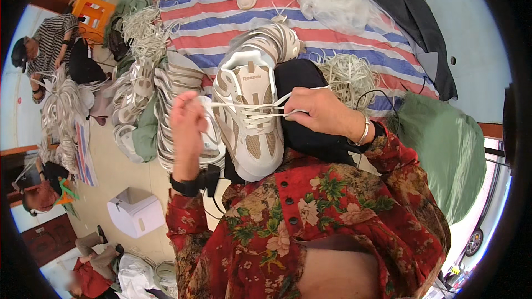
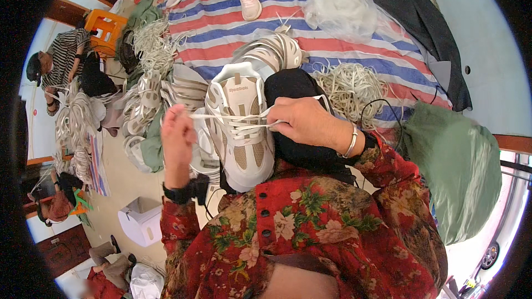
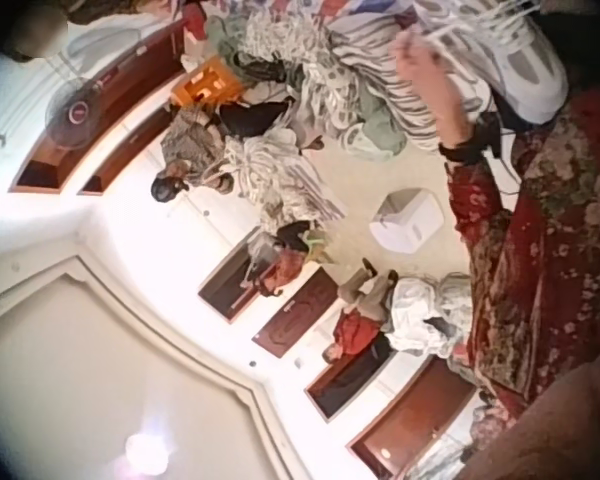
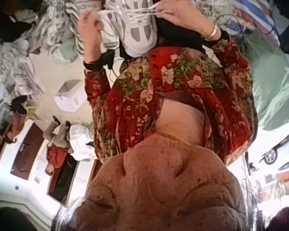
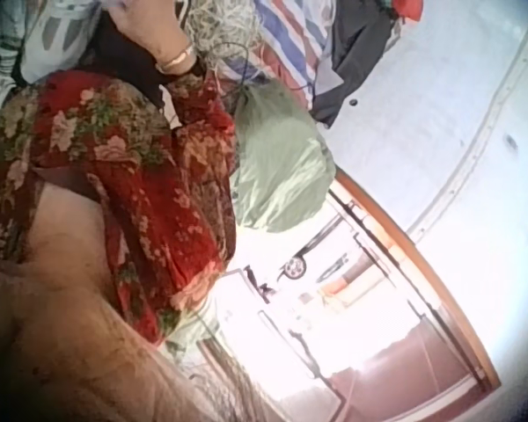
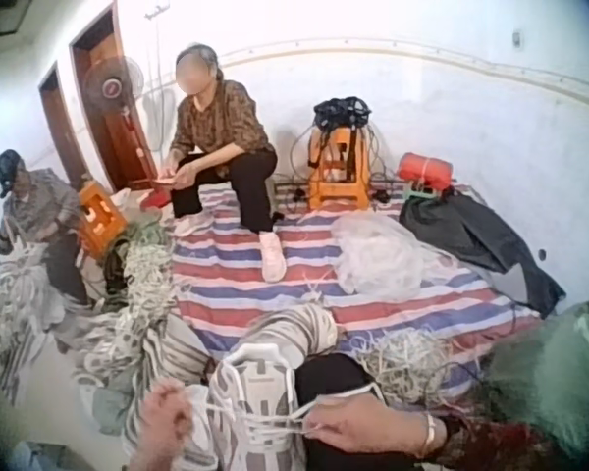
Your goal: The recorder is lacing a white and tan athletic shoe while sitting among other shoe assembly workers.
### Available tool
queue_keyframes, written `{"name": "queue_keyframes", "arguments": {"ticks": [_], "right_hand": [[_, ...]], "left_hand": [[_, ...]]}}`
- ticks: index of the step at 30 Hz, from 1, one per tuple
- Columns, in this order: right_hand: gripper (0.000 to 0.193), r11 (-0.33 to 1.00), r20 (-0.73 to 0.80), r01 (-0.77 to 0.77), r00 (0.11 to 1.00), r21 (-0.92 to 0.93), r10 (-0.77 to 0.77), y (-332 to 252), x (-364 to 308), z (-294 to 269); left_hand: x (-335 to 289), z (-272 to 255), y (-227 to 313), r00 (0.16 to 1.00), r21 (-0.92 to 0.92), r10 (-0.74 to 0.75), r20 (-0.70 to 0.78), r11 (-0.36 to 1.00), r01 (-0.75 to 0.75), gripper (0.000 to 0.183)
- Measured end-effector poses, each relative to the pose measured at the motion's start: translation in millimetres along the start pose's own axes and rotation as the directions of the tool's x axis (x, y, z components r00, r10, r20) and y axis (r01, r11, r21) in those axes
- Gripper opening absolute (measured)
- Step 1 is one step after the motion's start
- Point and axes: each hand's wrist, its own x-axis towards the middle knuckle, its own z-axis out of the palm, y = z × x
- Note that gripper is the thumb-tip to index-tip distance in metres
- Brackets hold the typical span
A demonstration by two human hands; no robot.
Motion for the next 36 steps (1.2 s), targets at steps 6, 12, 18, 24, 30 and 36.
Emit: {"name": "queue_keyframes", "arguments": {"ticks": [6, 12, 18, 24, 30, 36], "right_hand": [[0.01, 0.973, -0.064, 0.141, 0.986, -0.183, -0.155, 5, 16, 23], [0.012, 0.93, -0.156, 0.138, 0.967, -0.34, -0.2, 11, 18, 37], [0.011, 0.887, -0.056, 0.198, 0.968, -0.418, -0.243, 12, 6, 35], [0.008, 0.989, -0.268, 0.01, 0.962, -0.147, -0.05, 12, 1, 23], [0.017, 0.976, -0.289, 0.123, 0.942, -0.179, -0.172, 9, 11, 24], [0.016, 0.966, -0.03, 0.116, 0.991, -0.231, -0.127, 6, 17, 36]], "left_hand": [[35, -31, 45, 0.983, -0.028, 0.099, -0.151, 0.994, -0.104, 0.022], [40, -41, 48, 0.948, 0.008, 0.253, -0.194, 0.966, -0.257, 0.024], [48, -70, 64, 0.89, -0.066, 0.296, -0.346, 0.939, -0.338, 0.025], [34, -89, 50, 0.915, 0.24, 0.322, -0.241, 0.934, -0.265, 0.016], [20, -86, 33, 0.916, 0.306, 0.292, -0.277, 0.93, -0.204, 0.013], [6, -68, 23, 0.963, 0.323, 0.23, -0.143, 0.93, -0.174, 0.013]]}}
